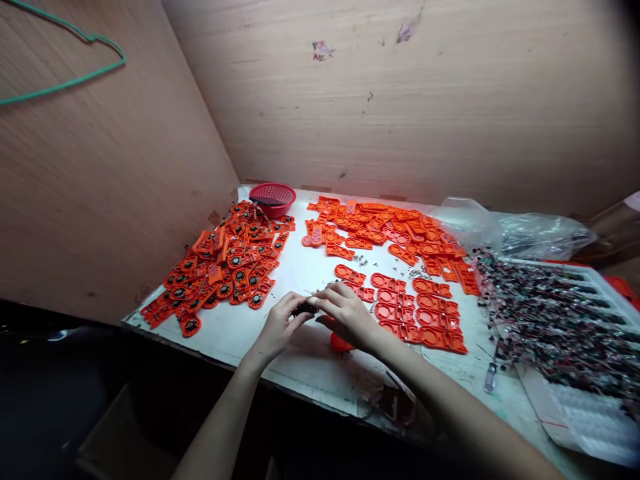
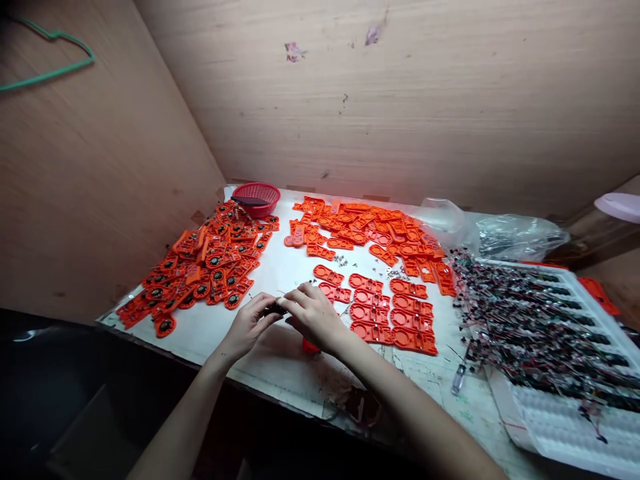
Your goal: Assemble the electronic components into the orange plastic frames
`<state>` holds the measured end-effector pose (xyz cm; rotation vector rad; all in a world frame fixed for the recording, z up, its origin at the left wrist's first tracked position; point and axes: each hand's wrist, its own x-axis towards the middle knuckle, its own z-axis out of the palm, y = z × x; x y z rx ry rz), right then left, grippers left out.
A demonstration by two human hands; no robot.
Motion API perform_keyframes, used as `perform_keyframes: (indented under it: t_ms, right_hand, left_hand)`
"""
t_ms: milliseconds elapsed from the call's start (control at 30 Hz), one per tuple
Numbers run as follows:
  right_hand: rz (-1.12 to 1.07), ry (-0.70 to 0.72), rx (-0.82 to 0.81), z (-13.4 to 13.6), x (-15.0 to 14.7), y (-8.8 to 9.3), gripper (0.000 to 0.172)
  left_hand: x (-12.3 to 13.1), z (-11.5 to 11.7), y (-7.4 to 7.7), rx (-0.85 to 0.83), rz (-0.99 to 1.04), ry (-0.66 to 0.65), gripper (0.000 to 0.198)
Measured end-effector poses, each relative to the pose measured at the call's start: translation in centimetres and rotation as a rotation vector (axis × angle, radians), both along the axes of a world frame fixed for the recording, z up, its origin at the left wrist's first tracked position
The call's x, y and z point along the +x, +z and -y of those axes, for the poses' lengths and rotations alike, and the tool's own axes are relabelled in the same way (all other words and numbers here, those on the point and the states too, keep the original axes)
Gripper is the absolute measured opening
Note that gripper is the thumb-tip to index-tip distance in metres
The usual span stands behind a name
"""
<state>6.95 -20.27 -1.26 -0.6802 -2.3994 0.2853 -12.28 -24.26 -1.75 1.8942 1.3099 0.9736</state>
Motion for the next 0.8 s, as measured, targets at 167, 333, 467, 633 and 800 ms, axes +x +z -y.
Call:
perform_keyframes:
  t_ms: [167,333,467,633,800]
  right_hand:
    - [-0.174,0.124,-0.148,-0.3,1.0,1.1,0.016]
    - [-0.831,-0.047,-0.712,1.9,4.7,1.9,0.023]
    - [-0.959,-0.261,-0.830,4.9,9.7,1.1,0.030]
    - [-0.647,-0.576,-0.709,8.4,14.9,-1.9,0.028]
    - [-0.360,-0.672,-0.446,8.3,14.7,-4.2,0.024]
  left_hand:
    - [0.3,0.9,1.9,0.020,-0.036,-0.055,0.023]
    - [-0.9,-0.8,0.6,0.203,-0.166,0.087,0.026]
    - [-2.1,-2.5,-1.7,0.251,-0.335,0.146,0.027]
    - [0.8,-1.4,-2.2,0.308,-0.464,0.282,0.035]
    - [10.5,1.0,-2.7,0.277,-0.333,-0.108,0.034]
